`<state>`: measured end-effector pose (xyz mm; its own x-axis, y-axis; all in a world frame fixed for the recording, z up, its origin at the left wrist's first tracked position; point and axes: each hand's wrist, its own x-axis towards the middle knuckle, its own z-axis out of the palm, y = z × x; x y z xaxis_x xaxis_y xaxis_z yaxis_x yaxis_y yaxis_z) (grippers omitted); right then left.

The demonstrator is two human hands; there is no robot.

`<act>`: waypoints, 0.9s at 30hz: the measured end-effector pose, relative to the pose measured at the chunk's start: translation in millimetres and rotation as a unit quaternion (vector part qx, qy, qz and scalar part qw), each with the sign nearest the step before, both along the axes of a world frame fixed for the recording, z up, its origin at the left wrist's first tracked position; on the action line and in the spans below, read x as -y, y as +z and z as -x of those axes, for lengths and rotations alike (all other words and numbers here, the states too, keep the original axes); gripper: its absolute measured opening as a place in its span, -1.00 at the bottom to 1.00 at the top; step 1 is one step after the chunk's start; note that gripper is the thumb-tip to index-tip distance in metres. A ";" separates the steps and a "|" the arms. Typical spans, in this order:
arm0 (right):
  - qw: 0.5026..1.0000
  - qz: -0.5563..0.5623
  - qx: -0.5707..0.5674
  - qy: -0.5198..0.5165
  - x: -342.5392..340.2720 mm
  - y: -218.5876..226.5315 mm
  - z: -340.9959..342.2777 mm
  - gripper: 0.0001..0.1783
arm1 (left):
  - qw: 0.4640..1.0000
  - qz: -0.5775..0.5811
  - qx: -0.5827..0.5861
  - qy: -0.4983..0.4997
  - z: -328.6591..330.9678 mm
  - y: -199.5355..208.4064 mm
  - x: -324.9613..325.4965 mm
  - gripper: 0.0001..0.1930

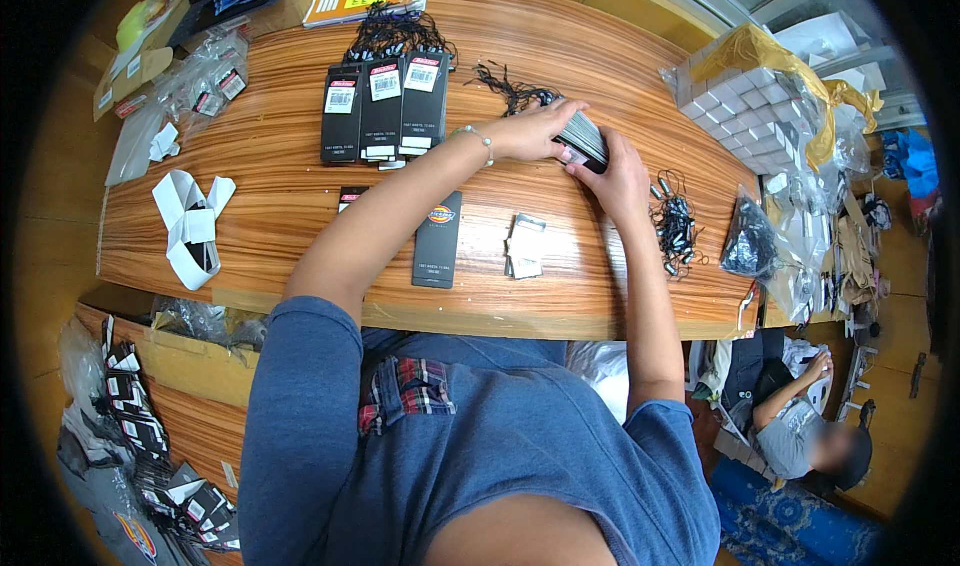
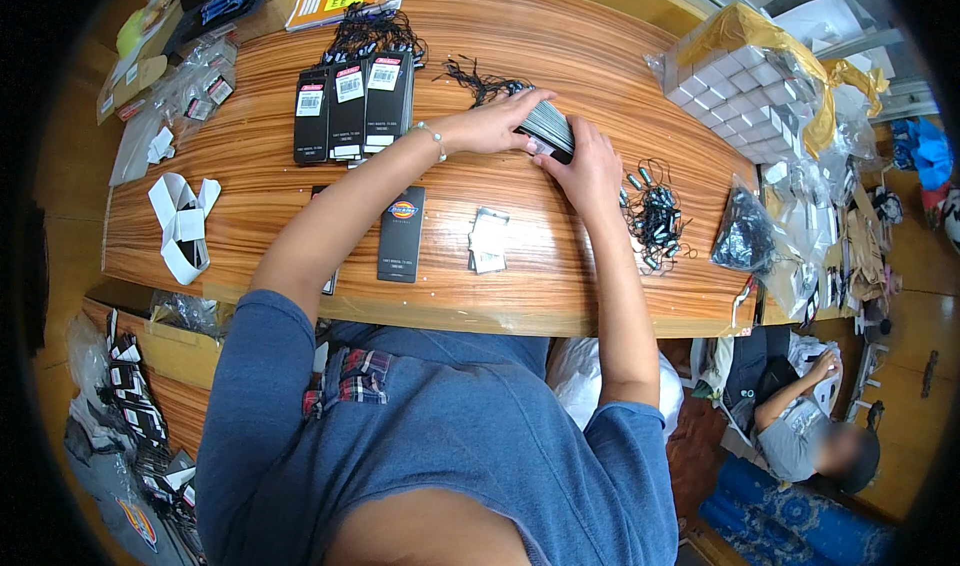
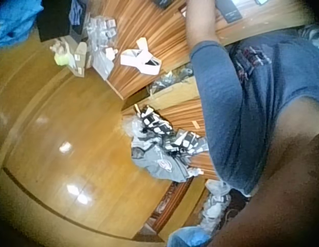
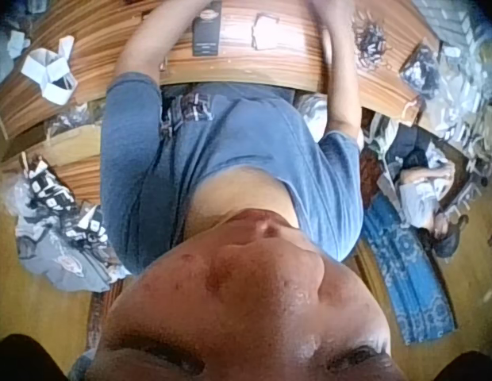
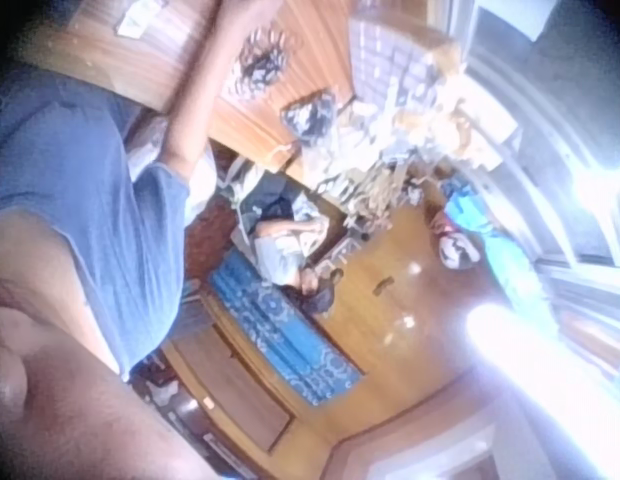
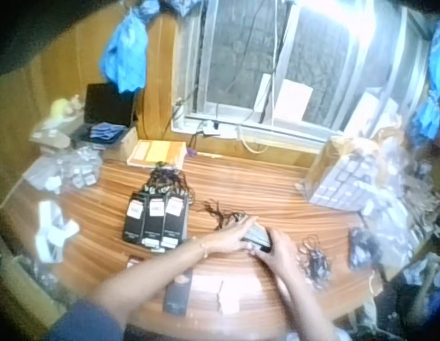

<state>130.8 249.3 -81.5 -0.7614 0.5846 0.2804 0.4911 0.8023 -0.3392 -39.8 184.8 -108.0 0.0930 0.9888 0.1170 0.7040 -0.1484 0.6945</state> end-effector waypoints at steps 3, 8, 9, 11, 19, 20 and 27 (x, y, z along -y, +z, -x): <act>0.995 -0.015 0.096 0.030 -4.0 12.1 6.4 -0.30 | 0.999 -0.038 -0.016 0.003 0.6 -1.1 -1.7 -0.34; 0.982 0.066 0.133 0.114 -22.5 16.5 22.7 -0.35 | 0.997 -0.043 0.062 0.014 3.8 -6.5 -2.1 -0.32; 0.983 0.067 0.138 0.104 -22.5 16.1 24.7 -0.36 | 0.997 -0.027 0.073 0.008 5.7 -4.8 -2.7 -0.31; 0.983 0.070 0.147 0.082 -21.8 12.5 27.6 -0.38 | 0.995 0.006 0.096 -0.006 9.1 -0.9 -5.1 -0.28; 0.988 -0.013 0.146 0.040 -9.7 3.7 41.3 -0.39 | 0.993 0.004 0.117 0.014 15.8 -7.8 -4.6 -0.08; 0.987 -0.013 0.154 0.036 -8.5 4.5 42.5 -0.38 | 0.993 0.008 0.120 0.006 16.7 -7.8 -3.0 -0.03; 0.956 0.008 0.255 0.147 -62.8 51.6 51.0 -0.36 | 0.990 -0.088 0.016 0.107 7.2 -3.8 -3.3 0.19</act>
<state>79.8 312.1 -29.9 -0.9287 0.3252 -0.1780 0.3498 0.9277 -0.1301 -47.1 188.1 -111.8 -0.1237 0.9493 0.2889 0.7111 -0.1183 0.6930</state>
